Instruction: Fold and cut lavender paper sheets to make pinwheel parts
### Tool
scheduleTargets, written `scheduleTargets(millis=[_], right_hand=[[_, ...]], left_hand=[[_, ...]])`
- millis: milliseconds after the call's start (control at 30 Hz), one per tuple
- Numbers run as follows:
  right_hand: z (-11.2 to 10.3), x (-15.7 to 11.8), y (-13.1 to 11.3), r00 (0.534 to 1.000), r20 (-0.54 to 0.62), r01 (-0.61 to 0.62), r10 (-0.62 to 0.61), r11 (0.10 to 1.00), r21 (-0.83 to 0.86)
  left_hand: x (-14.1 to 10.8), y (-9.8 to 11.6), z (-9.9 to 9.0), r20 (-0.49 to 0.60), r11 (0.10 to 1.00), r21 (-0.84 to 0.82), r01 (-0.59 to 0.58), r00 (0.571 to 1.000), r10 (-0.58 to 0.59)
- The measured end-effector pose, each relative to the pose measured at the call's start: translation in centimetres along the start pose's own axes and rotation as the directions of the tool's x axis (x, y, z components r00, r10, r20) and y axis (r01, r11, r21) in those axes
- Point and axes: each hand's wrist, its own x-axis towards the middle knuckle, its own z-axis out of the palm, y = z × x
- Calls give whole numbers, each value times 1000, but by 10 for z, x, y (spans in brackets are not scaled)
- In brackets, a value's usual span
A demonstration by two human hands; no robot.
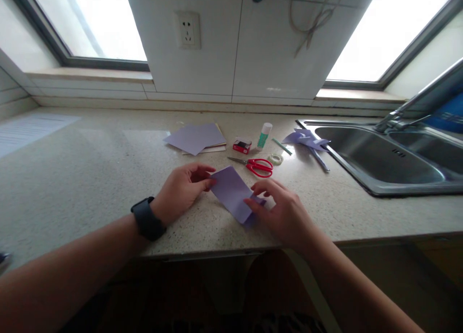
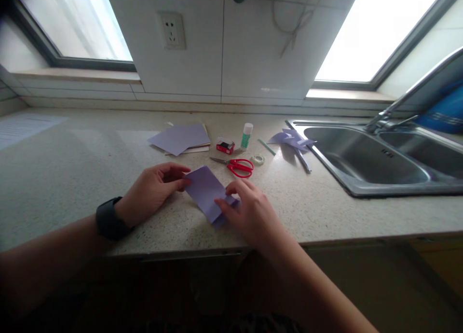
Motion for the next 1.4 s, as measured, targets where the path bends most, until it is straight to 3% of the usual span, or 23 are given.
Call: scheduleTargets(millis=[67,167,367,533,633,733,933,1033,1133,1267,1400], right_hand=[[2,3,1,989,-16,-149,150,988,51],[5,5,5,968,-32,-246,250,965,96],[8,5,17,959,27,-277,281,918,284],[5,3,16,963,43,-269,266,942,200],[-2,11,8,985,16,-170,170,983,62],[-10,29,-3,1000,-23,18,-19,1000,-17],[-10,65,-12,934,242,281,-262,959,-47],[-6,70,-8,912,302,304,-277,952,-45],[-3,70,0,921,340,213,-190,977,-31],[1,64,8,911,372,193,-180,981,2],[7,60,11,914,308,288,-265,957,-30]], left_hand=[[0,1,1,-7,997,-75,36,999,-37],[0,2,1,-17,991,-121,60,998,-63],[2,0,-1,-21,981,-172,94,995,-99],[2,2,-1,1,976,-173,134,991,-136],[2,6,-3,29,982,-122,143,990,-140],[1,8,-4,81,993,-21,119,990,-117],[0,4,-5,185,993,69,96,977,-108],[-1,4,-7,185,984,172,43,980,-75],[-6,10,-9,205,946,318,-59,979,-8],[-12,20,-8,368,790,485,-374,907,204],[-12,20,-5,408,676,573,-464,876,255]])
